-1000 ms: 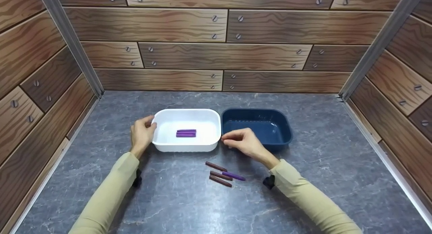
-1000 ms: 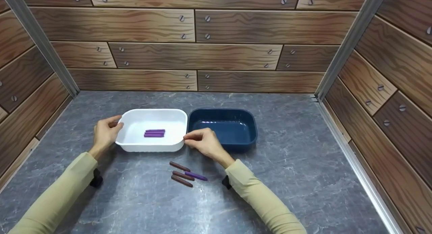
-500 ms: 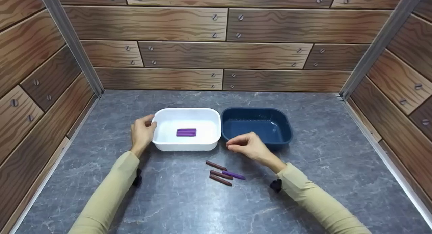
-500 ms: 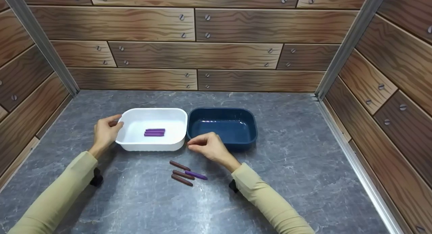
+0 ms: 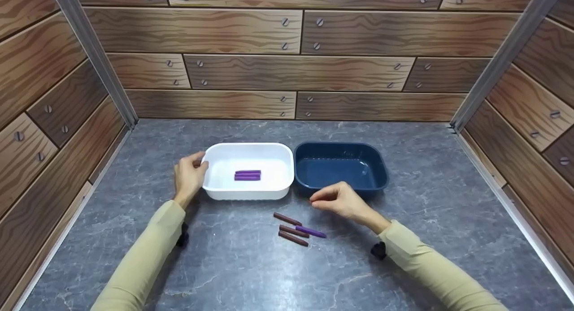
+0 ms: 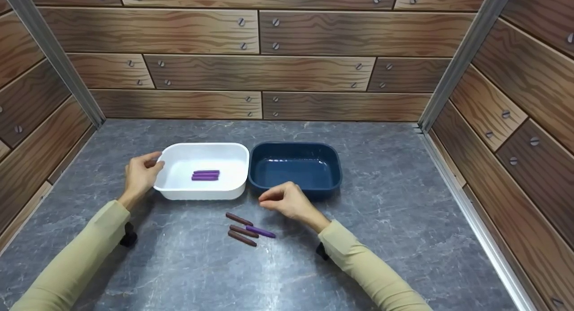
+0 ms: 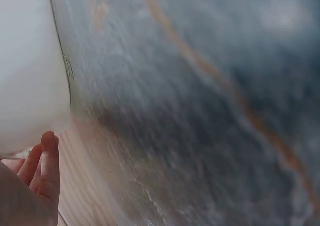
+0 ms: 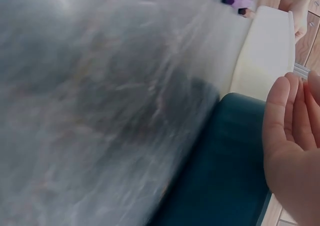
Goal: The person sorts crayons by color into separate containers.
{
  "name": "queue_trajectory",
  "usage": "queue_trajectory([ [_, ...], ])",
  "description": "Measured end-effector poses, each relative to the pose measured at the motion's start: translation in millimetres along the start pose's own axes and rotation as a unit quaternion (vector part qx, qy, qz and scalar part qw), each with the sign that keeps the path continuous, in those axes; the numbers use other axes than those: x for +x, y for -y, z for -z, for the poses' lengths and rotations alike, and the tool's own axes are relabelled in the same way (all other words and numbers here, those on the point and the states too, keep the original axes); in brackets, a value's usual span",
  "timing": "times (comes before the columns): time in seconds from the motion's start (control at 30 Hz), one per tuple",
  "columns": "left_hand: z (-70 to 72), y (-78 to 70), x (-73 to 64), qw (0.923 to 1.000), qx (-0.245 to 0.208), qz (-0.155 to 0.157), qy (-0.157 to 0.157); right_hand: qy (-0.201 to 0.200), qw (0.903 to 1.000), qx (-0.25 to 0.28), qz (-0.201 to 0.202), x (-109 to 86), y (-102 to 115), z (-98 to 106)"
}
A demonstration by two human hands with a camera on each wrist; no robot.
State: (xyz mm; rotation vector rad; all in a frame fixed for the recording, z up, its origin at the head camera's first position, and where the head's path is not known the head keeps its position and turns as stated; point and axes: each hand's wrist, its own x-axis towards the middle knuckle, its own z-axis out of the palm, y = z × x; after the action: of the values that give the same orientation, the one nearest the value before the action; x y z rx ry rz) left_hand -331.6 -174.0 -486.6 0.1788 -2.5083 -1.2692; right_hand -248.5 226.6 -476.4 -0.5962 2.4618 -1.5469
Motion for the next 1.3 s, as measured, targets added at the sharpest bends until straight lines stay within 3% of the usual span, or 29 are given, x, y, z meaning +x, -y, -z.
queue_trajectory([
  [0.37, -0.6, -1.2, 0.3, 1.0, -0.002, 0.006, 0.002, 0.057, 0.9969, -0.054, -0.007, -9.5, -15, 8],
  [0.83, -0.7, 0.9, 0.7, 0.9999, 0.004, 0.011, 0.006, 0.136, 0.9896, -0.026, -0.039, -14.1, -22, -1],
  [1.3, 0.3, 1.5, 0.9, 1.0, 0.005, 0.005, 0.001, 0.157, 0.9861, -0.041, -0.036, -13.9, -21, -2],
])
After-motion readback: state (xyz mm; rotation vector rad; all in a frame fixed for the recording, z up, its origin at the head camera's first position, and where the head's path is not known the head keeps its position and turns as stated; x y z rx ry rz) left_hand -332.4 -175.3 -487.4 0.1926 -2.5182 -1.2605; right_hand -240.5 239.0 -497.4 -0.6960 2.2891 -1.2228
